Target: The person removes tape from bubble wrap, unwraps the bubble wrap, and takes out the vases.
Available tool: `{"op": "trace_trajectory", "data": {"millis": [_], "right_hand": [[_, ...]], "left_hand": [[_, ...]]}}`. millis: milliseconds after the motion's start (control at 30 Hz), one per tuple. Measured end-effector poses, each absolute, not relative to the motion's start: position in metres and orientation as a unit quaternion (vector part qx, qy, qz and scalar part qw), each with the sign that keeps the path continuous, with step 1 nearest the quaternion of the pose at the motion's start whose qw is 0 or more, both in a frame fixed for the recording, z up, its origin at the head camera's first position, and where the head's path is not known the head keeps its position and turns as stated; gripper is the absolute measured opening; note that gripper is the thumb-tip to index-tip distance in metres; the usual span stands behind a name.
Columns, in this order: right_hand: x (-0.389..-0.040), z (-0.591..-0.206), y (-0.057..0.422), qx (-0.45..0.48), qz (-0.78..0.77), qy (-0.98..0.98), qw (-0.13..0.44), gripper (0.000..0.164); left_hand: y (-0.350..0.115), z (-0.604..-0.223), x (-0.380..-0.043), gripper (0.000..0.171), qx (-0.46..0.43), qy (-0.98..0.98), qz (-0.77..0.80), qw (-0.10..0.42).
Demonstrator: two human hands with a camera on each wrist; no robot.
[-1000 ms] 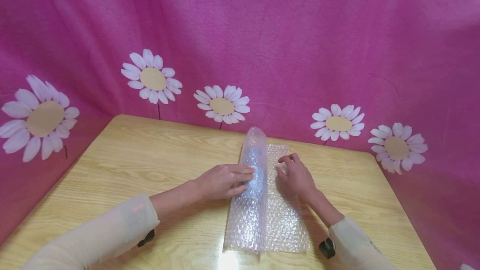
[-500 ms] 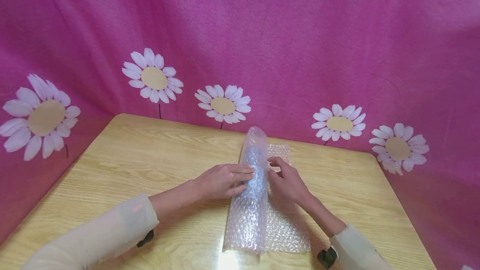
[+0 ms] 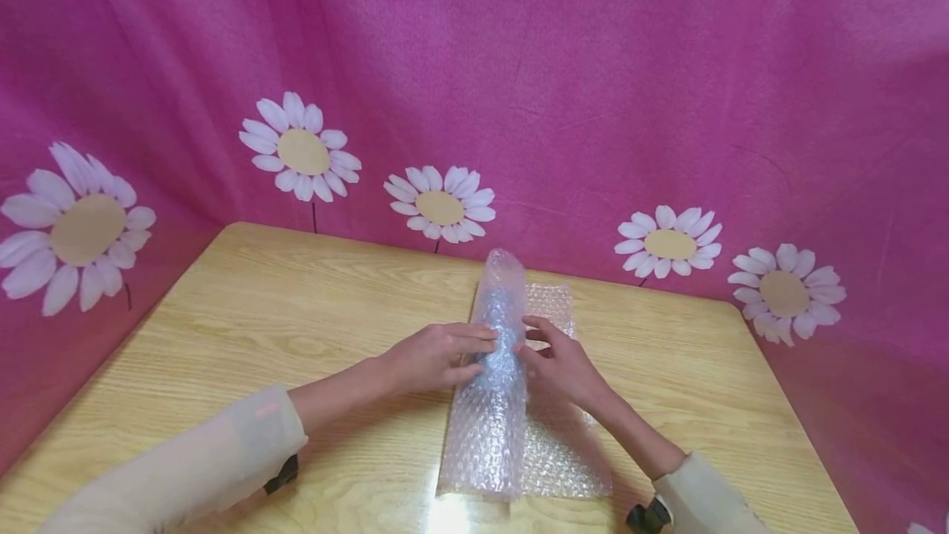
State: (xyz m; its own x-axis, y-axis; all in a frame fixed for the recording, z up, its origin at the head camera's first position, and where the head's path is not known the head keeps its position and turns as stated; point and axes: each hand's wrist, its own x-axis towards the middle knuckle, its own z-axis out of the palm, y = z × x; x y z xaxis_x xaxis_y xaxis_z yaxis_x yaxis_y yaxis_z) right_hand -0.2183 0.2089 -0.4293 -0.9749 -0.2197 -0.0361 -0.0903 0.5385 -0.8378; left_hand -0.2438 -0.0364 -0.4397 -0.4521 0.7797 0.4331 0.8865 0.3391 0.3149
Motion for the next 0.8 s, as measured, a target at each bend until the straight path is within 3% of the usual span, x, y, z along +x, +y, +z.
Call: {"op": "trace_trajectory", "data": {"millis": [233,800], "right_hand": [[-0.217,-0.429,0.204,-0.105,-0.476,0.871,0.063,0.056],[-0.212,-0.430,0.194,-0.123,-0.472,0.872,0.038,0.045]], "left_hand": [[-0.041,-0.443,-0.244,0.040,-0.507,-0.815,-0.259,0.109],[-0.053,-0.443,-0.237,0.038,-0.459,-0.825,-0.318,0.090]]}}
